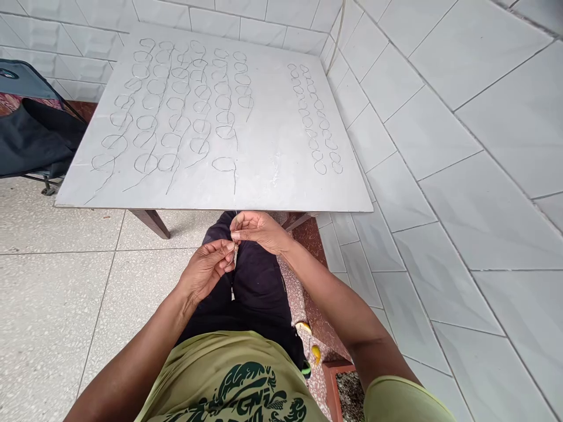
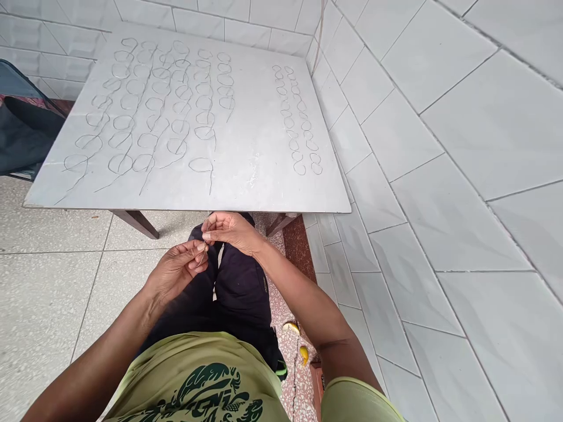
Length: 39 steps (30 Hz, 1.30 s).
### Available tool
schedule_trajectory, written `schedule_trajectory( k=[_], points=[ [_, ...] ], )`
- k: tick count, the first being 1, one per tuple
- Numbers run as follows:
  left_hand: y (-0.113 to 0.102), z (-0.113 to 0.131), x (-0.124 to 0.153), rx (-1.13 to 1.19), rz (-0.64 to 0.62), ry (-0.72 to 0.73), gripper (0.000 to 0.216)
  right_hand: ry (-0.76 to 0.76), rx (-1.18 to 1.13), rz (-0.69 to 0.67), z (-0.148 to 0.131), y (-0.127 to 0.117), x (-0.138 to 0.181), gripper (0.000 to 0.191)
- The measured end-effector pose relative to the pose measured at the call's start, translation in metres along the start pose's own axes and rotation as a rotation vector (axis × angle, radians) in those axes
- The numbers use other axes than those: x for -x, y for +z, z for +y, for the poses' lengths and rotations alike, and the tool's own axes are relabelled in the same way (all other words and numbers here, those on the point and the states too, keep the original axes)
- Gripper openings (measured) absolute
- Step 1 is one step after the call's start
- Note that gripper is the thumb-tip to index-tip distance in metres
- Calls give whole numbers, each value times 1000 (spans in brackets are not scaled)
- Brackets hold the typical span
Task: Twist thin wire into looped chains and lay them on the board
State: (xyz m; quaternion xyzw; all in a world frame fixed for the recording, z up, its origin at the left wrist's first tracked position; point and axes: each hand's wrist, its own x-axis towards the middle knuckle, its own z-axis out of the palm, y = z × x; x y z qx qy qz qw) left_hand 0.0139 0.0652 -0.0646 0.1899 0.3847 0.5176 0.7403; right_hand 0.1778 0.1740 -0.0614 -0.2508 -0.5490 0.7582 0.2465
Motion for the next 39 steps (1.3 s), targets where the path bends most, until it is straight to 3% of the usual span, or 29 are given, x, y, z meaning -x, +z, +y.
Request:
schedule_trajectory(
  k=[9,16,33,39],
  points=[
    [6,-1,7,267,-6,-73,14,-155,121,154,8,16,4,35],
    [11,1,16,356,-33,-108,14,-182,86,234,10,26,6,35],
    [17,4,35,384,-27,-121,17,-204,12,451,14,40,-2,31],
    [14,0,36,322,-36,-68,15,-230,-4,463,16,38,-5,30]
  ],
)
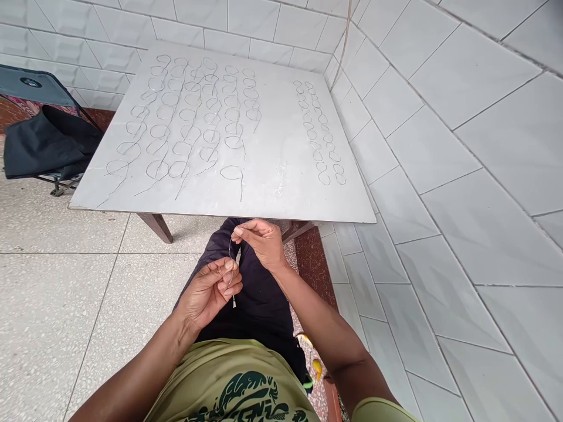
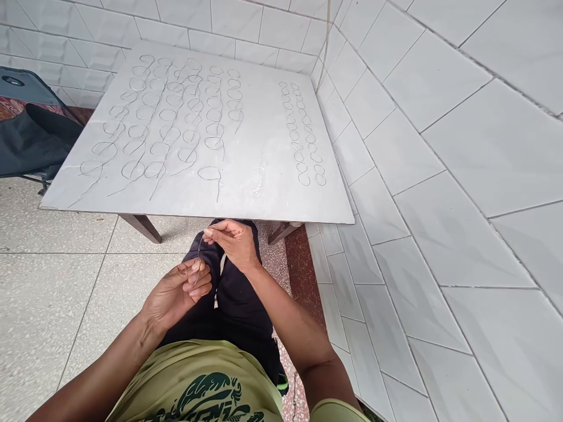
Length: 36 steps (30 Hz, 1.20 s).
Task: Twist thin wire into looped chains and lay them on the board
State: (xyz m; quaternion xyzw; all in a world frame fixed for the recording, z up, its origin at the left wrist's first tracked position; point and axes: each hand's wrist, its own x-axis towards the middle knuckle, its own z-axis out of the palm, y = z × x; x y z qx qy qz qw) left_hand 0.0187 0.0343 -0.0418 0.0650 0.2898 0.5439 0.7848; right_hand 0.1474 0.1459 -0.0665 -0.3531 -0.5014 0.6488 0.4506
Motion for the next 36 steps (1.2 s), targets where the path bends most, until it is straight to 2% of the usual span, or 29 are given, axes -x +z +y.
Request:
schedule_trajectory(
  k=[3,6,11,13,18,22,25,28,32,36],
  points=[
    [-5,-1,-2,-117,9,80,14,24,-51,12,1,-3,-2,37],
    [-12,1,-7,-232,73,175,14,73,-62,9,3,-7,5,44],
    [-22,5,-18,-325,216,343,17,194,88,-193,8,-5,34,40],
    [-25,4,-22,-327,243,383,17,202,133,-232,10,-1,43,35],
    [-34,0,-28,-390,329,419,22,150,139,-165,16,8,47,31],
    [-40,2,-25,-641,426,482,26,133,170,-83,17,9,44,28],
    [-41,5,-20,-860,429,492,29,112,186,-64,17,8,43,26],
    [-40,5,-17,-986,421,513,30,86,227,-19,18,7,44,26],
    [-39,-2,-14,-1025,417,517,29,33,314,-6,20,4,43,24],
    [-38,-9,-12,-990,439,518,28,22,372,-63,21,0,38,24]
  ],
)
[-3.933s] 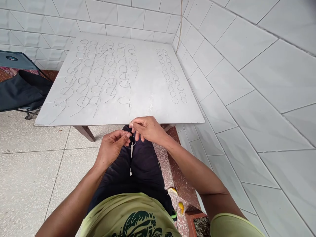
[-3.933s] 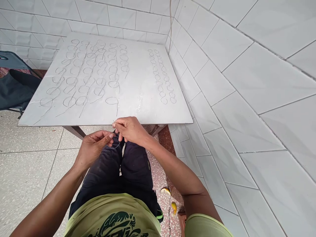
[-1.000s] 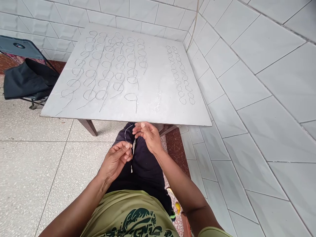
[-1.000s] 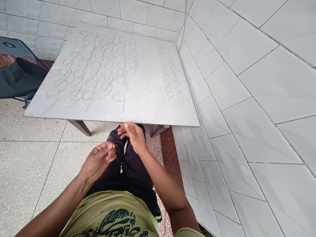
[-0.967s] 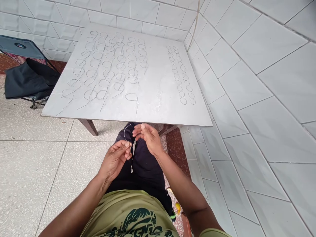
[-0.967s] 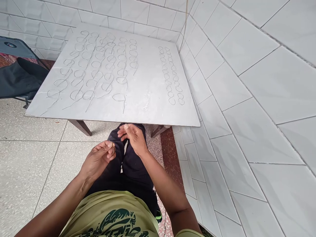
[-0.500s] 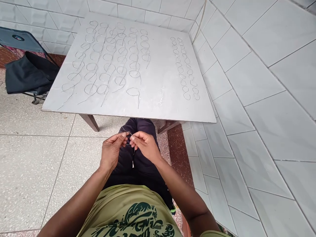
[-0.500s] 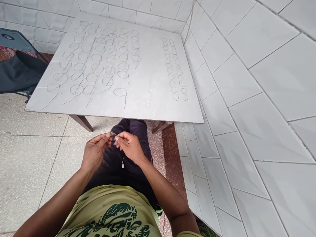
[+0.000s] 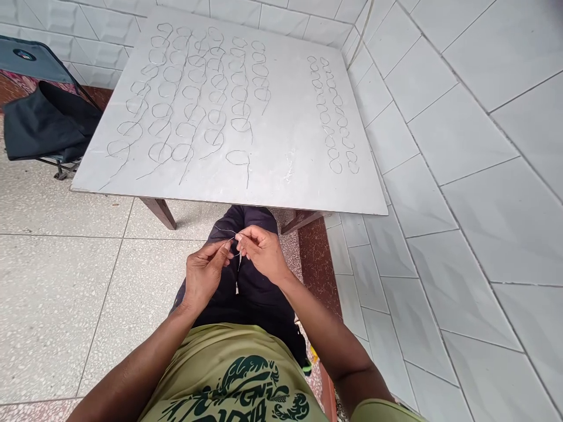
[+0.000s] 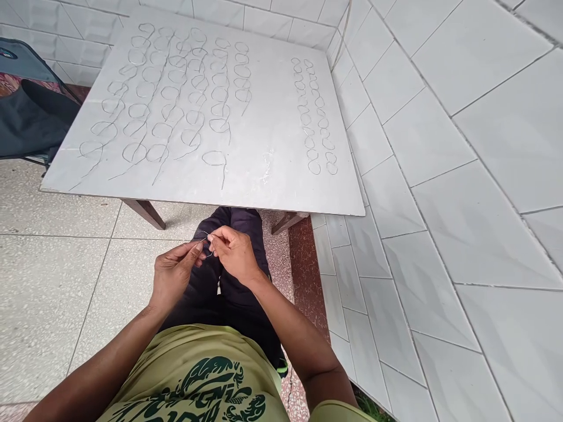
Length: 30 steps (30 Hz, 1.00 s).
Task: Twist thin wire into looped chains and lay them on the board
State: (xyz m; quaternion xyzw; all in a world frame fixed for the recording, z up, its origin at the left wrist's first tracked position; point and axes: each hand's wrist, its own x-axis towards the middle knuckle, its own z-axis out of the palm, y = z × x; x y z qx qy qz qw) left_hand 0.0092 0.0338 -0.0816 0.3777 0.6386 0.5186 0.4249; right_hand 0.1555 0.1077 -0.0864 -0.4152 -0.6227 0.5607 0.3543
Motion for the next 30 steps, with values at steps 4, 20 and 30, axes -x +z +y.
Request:
schedule_trajectory(
  k=[4,20,30],
  points=[
    [1,-1,-1,26,52,-21,28,11,-8,-61,-2,-3,-2,23],
    [1,-4,-10,372,15,-47,32,27,1,-78,-5,1,5,24],
    [-3,3,-12,512,-31,-70,15,-118,169,-55,-12,-3,4,21]
  ],
)
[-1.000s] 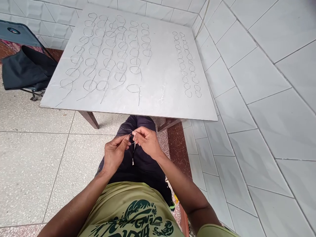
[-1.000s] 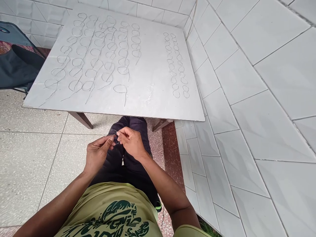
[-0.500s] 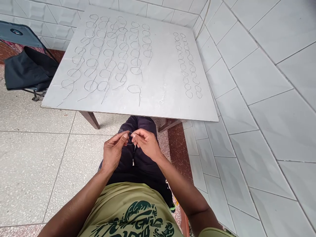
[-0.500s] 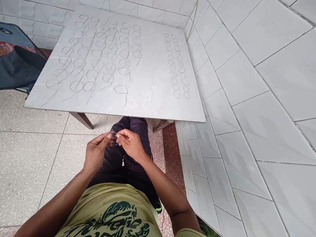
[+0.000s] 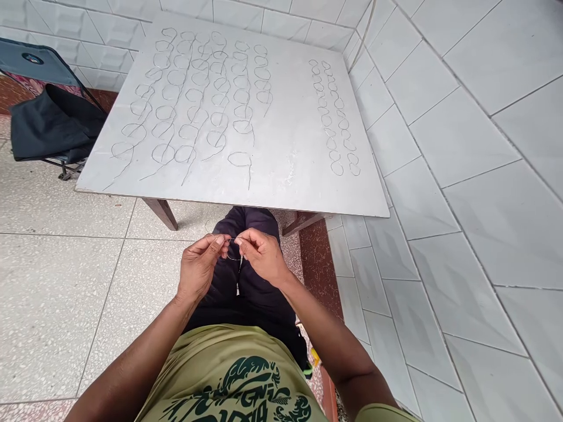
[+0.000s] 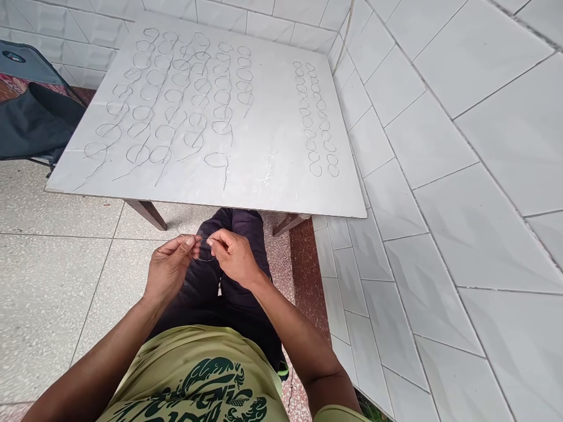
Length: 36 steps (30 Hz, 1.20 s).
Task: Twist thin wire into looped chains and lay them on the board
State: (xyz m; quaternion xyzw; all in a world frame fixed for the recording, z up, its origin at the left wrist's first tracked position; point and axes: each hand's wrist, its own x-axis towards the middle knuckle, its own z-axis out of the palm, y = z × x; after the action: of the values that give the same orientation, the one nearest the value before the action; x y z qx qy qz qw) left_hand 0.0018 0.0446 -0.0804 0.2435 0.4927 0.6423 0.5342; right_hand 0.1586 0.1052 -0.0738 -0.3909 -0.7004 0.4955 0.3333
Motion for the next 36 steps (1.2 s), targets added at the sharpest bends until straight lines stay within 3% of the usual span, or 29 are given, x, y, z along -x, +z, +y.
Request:
schedule_trajectory(
  k=[5,10,16,26,36],
  points=[
    [-6,3,-3,61,-56,-92,16,-55,57,-95,-5,-9,-7,21],
    [-10,4,-5,36,-83,-84,18,-71,59,-96,-4,-12,-8,19],
    [-18,17,-11,-52,-273,-96,22,-120,85,-189,-6,-19,-8,17],
    [-23,29,-13,-4,-426,-169,31,-242,135,-306,-14,-26,-12,17],
    [-28,29,-22,60,-444,-194,35,-308,219,-370,-16,-30,-14,16]
  ],
)
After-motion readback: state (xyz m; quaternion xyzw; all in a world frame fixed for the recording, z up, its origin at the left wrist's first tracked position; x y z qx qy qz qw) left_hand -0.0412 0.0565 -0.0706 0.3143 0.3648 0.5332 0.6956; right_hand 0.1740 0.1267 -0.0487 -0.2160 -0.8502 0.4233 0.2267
